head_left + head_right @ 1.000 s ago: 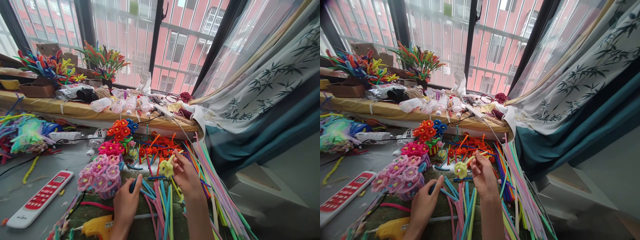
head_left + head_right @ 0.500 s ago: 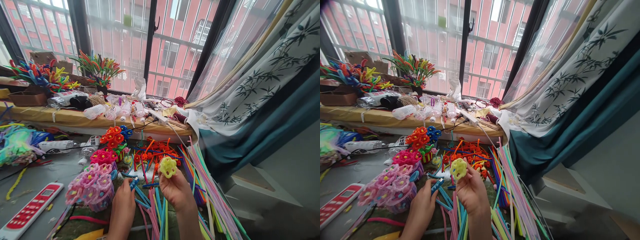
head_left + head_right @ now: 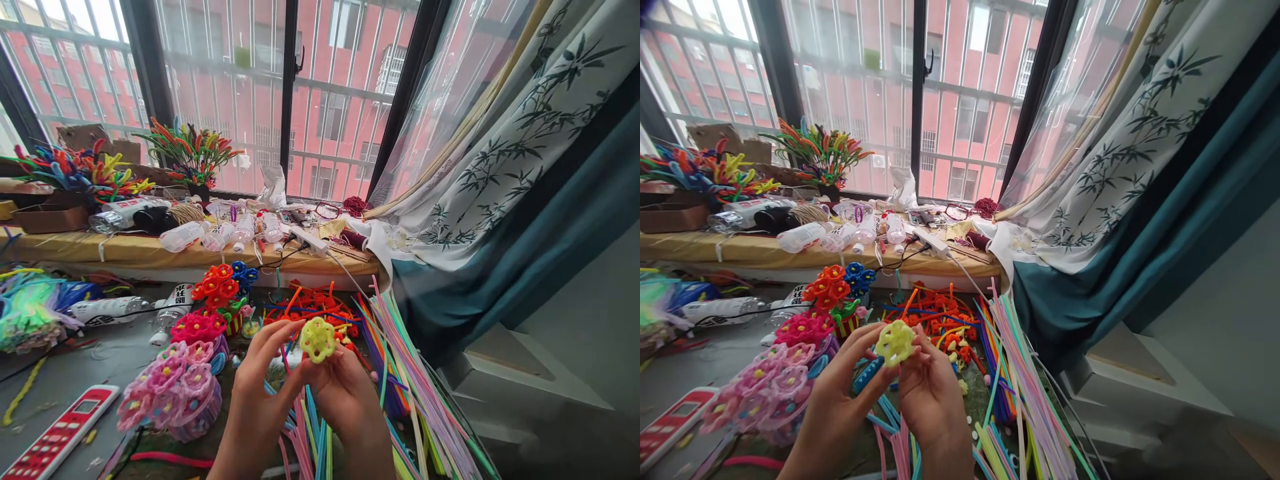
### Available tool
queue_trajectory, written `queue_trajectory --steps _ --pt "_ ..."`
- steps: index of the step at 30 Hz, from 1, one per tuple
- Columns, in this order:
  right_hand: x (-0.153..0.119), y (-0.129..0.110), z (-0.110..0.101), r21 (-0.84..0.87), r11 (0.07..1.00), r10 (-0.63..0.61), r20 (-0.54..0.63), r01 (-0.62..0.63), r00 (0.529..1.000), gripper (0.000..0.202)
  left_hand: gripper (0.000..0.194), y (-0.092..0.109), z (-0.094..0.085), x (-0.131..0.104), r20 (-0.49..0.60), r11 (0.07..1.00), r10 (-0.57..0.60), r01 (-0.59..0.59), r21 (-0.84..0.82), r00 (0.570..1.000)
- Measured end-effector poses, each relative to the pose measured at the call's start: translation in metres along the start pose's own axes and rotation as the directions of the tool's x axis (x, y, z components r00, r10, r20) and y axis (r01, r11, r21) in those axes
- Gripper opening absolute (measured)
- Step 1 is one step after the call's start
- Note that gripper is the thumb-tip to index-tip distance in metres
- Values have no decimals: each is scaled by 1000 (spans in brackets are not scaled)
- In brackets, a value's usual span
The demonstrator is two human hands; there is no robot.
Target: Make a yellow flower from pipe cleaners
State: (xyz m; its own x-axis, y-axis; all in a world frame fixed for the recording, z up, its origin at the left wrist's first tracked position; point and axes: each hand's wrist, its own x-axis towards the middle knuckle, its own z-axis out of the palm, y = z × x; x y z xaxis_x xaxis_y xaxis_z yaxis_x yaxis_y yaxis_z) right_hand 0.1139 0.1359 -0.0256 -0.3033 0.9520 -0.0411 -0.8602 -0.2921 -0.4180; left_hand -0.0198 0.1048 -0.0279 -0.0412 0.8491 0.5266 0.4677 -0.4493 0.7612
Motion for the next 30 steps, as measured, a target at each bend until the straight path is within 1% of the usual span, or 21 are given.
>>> queue_trajectory --steps 1,2,4,5,7,8,9,10,11,12,13,14,15,16,19,21,23,24,26,28,30 --pt "-1 1 5 28 999 33 -5 -33 999 21 31 10 1 2 -42 999 9 -11 -48 999" --pt "-2 2 10 77 992 97 -18 -96 995 21 22 17 4 4 -99 997 0 -7 -76 995" --pt "-5 4 20 161 968 204 -47 -195 978 23 12 28 10 7 -192 983 -64 28 -183 979" --pt "-6 6 23 172 965 212 -60 -200 975 21 10 31 12 9 -247 972 -100 41 -231 964" --pt "-8 7 25 103 980 180 -91 -171 979 14 11 35 14 12 -329 952 -166 64 -300 930" --pt "-9 6 23 25 990 142 -113 -140 983 15 12 37 14 14 -345 947 -185 74 -311 920" --pt "-10 4 21 -69 994 76 -143 -86 987 22 14 40 12 16 -334 947 -189 82 -309 924" --pt "-11 1 18 -173 985 -40 -185 8 982 31 17 43 9 18 -294 950 -175 84 -300 940" --pt "-12 -3 15 -296 946 -199 -219 129 955 37 21 46 5 20 -242 955 -151 78 -287 959" --pt "-14 -9 13 -429 876 -342 -229 221 911 41 24 50 2 21 -178 962 -108 57 -267 978" --pt "-17 -14 13 -547 785 -459 -198 291 866 43 30 53 -2 21 -136 966 -68 31 -258 988" --pt "-22 -19 13 -639 683 -549 -129 355 826 40 33 56 -4 20 -139 971 -51 16 -240 989" --pt "-27 -22 15 -706 580 -608 -43 406 793 35 35 59 -7 19 -127 979 -22 -5 -205 992" --pt "-32 -25 18 -752 491 -639 33 440 769 31 37 61 -9 17 -93 985 24 -39 -166 995" --pt "-49 -26 29 -819 241 -679 241 521 693 28 33 61 -12 13 25 978 176 -172 -117 984" --pt "-56 -24 36 -825 117 -668 347 553 658 25 30 59 -13 11 55 957 271 -263 -122 961" --pt "-59 -23 40 -815 32 -651 422 578 631 21 29 58 -15 11 47 932 344 -334 -140 938" --pt "-60 -23 41 -810 6 -644 446 586 622 19 29 57 -15 10 51 926 358 -348 -146 932" --pt "-60 -24 42 -807 -13 -634 463 590 620 20 28 57 -17 10 61 930 347 -335 -150 936" --pt "-60 -25 41 -821 -14 -628 452 571 634 22 27 56 -19 9 77 940 324 -312 -137 943" --pt "-59 -26 40 -831 -19 -613 449 556 650 24 28 55 -20 9 72 939 330 -319 -128 941"
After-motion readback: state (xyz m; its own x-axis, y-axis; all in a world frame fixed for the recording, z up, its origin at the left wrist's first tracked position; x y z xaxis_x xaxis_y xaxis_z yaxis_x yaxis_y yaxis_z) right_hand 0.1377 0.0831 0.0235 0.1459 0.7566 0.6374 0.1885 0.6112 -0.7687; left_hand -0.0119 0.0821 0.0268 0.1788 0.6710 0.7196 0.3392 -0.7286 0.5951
